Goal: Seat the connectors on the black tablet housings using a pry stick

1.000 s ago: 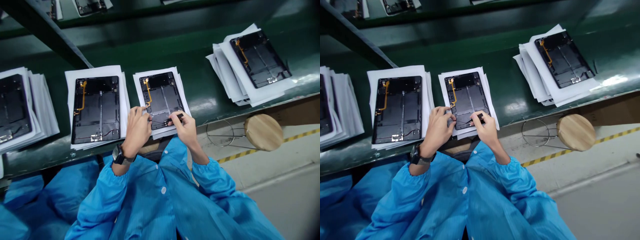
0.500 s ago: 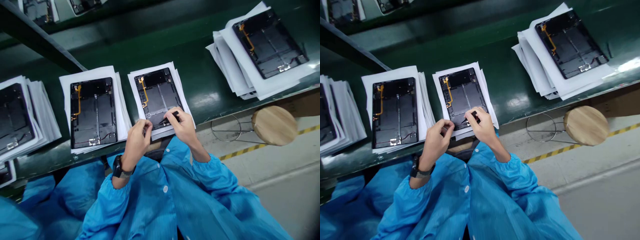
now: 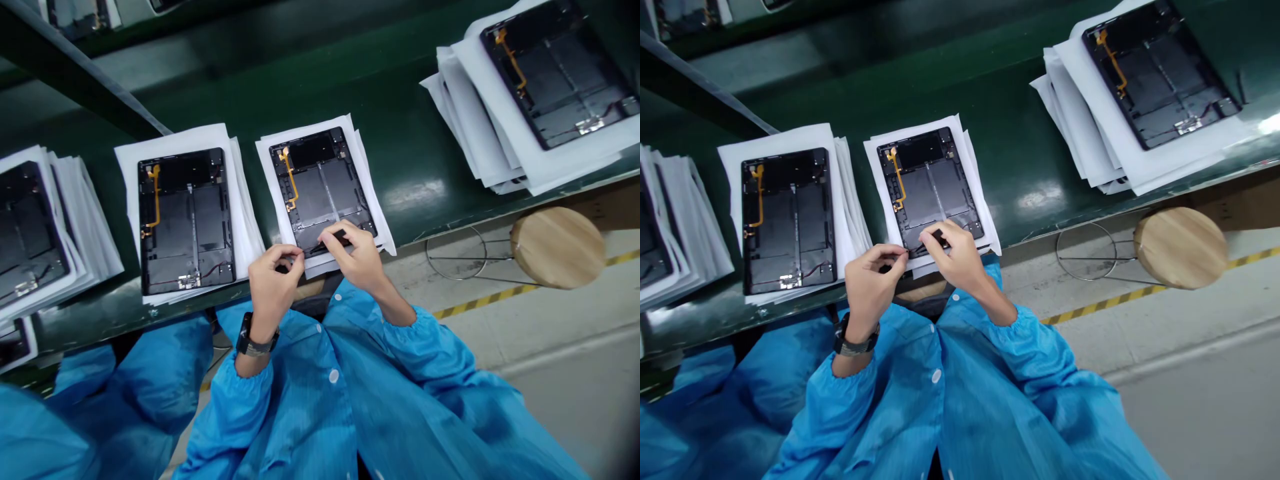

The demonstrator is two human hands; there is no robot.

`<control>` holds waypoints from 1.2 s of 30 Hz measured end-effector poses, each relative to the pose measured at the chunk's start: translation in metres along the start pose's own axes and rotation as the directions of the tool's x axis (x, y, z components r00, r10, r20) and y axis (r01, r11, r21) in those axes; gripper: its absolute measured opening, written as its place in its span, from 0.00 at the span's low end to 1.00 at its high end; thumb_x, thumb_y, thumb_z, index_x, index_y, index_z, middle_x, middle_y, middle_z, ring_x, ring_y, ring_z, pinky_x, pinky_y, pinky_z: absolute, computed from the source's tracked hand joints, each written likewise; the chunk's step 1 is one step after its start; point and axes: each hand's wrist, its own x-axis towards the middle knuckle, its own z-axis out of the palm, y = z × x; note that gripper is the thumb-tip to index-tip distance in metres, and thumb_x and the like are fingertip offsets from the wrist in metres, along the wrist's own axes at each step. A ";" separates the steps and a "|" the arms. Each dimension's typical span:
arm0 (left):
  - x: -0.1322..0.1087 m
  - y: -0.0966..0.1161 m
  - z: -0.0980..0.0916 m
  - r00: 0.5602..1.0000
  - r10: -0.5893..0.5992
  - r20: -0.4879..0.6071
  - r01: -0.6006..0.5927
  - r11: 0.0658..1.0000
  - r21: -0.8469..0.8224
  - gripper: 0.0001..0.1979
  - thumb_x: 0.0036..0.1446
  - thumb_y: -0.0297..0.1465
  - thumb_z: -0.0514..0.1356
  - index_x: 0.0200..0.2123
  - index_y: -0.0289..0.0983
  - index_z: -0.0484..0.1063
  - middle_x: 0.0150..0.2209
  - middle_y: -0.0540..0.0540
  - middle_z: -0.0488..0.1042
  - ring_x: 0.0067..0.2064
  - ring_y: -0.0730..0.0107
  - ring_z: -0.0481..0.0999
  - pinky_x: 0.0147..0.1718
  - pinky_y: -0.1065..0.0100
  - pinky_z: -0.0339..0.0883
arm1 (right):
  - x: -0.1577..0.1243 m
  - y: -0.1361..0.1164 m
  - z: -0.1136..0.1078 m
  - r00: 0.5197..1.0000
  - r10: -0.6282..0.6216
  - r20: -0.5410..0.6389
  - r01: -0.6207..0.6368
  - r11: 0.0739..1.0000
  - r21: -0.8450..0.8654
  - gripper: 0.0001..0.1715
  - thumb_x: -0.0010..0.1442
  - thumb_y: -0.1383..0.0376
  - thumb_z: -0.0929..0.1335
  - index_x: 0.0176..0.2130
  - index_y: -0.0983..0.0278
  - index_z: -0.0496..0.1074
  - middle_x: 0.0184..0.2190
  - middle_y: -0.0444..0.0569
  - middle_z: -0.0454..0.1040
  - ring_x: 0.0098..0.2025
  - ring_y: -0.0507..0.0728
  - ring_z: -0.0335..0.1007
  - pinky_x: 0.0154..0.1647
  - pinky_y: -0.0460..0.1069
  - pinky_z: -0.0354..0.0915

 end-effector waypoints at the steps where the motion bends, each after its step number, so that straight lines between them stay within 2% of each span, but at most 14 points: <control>1: 0.000 0.001 0.000 1.000 -0.025 0.005 0.025 0.999 -0.035 0.04 0.57 0.31 0.67 0.35 0.37 0.81 0.34 0.49 0.81 0.31 0.72 0.78 0.35 0.72 0.72 | 0.000 0.000 0.000 1.000 -0.002 0.008 0.002 1.000 -0.002 0.11 0.71 0.63 0.68 0.36 0.62 0.77 0.34 0.46 0.79 0.39 0.55 0.74 0.44 0.50 0.66; 5: 0.002 0.004 0.002 0.990 -0.136 0.036 0.140 0.974 -0.177 0.07 0.55 0.34 0.71 0.34 0.36 0.83 0.33 0.47 0.83 0.33 0.69 0.81 0.35 0.71 0.75 | 0.000 0.000 0.004 0.998 -0.030 0.058 0.031 1.000 -0.003 0.11 0.72 0.63 0.67 0.37 0.62 0.76 0.35 0.46 0.80 0.40 0.55 0.74 0.44 0.50 0.66; 8: 0.004 0.006 0.003 0.983 -0.183 0.027 0.184 0.957 -0.226 0.09 0.53 0.35 0.72 0.33 0.35 0.82 0.31 0.46 0.83 0.32 0.69 0.81 0.34 0.71 0.74 | 0.001 0.000 0.005 0.996 -0.028 0.086 0.029 1.000 -0.001 0.11 0.71 0.62 0.67 0.37 0.62 0.77 0.35 0.46 0.81 0.40 0.55 0.75 0.45 0.49 0.65; 11: 0.006 0.005 0.002 0.983 -0.186 0.009 0.182 0.947 -0.266 0.10 0.52 0.34 0.73 0.35 0.34 0.80 0.32 0.46 0.82 0.33 0.69 0.81 0.35 0.71 0.75 | 0.002 -0.003 0.001 0.993 0.035 0.109 -0.037 0.999 0.015 0.12 0.71 0.61 0.67 0.39 0.63 0.78 0.36 0.47 0.82 0.39 0.54 0.75 0.42 0.48 0.65; 13: 0.006 0.003 0.001 0.984 -0.177 0.004 0.170 0.939 -0.299 0.12 0.50 0.32 0.74 0.36 0.35 0.78 0.33 0.45 0.82 0.35 0.69 0.82 0.37 0.71 0.76 | 0.005 -0.007 -0.004 0.982 0.092 0.167 -0.092 0.996 -0.010 0.13 0.72 0.61 0.66 0.42 0.64 0.79 0.35 0.46 0.82 0.33 0.52 0.73 0.37 0.47 0.63; 16: 0.005 0.001 0.000 0.986 -0.164 0.011 0.159 0.930 -0.332 0.14 0.50 0.31 0.74 0.38 0.35 0.77 0.35 0.45 0.82 0.37 0.69 0.82 0.38 0.70 0.76 | 0.014 -0.018 -0.010 0.933 0.164 0.321 -0.111 0.978 -0.176 0.14 0.71 0.62 0.66 0.43 0.64 0.81 0.29 0.44 0.79 0.28 0.51 0.66 0.33 0.47 0.57; 20: 0.003 -0.001 -0.001 0.987 -0.162 0.003 0.153 0.923 -0.353 0.15 0.49 0.30 0.74 0.40 0.35 0.77 0.35 0.45 0.83 0.38 0.69 0.83 0.39 0.70 0.77 | 0.027 -0.033 -0.008 0.855 0.241 0.459 -0.013 0.895 -0.446 0.13 0.69 0.66 0.66 0.37 0.64 0.80 0.28 0.46 0.78 0.29 0.52 0.66 0.33 0.49 0.51; 23: 0.003 -0.001 0.000 0.987 -0.160 -0.009 0.146 0.922 -0.358 0.15 0.50 0.30 0.74 0.40 0.35 0.77 0.35 0.45 0.83 0.38 0.69 0.83 0.39 0.71 0.77 | 0.032 -0.037 -0.004 0.836 0.267 0.479 0.030 0.850 -0.526 0.13 0.69 0.66 0.66 0.36 0.63 0.79 0.30 0.48 0.79 0.30 0.53 0.65 0.33 0.49 0.50; 29: 0.001 -0.002 0.001 0.984 -0.176 -0.038 0.152 0.924 -0.352 0.15 0.51 0.31 0.74 0.40 0.34 0.77 0.36 0.43 0.84 0.38 0.67 0.84 0.37 0.71 0.77 | 0.038 -0.035 -0.002 0.820 0.290 0.494 0.012 0.853 -0.522 0.10 0.66 0.67 0.67 0.34 0.62 0.77 0.28 0.45 0.77 0.29 0.53 0.63 0.32 0.49 0.48; 36: 0.000 -0.005 0.001 0.975 -0.208 -0.072 0.179 0.940 -0.289 0.16 0.51 0.35 0.74 0.40 0.34 0.76 0.36 0.43 0.83 0.40 0.64 0.85 0.37 0.70 0.77 | 0.053 -0.035 0.007 0.779 0.329 0.534 0.053 0.814 -0.578 0.10 0.63 0.69 0.68 0.30 0.63 0.76 0.27 0.51 0.77 0.29 0.57 0.65 0.32 0.52 0.50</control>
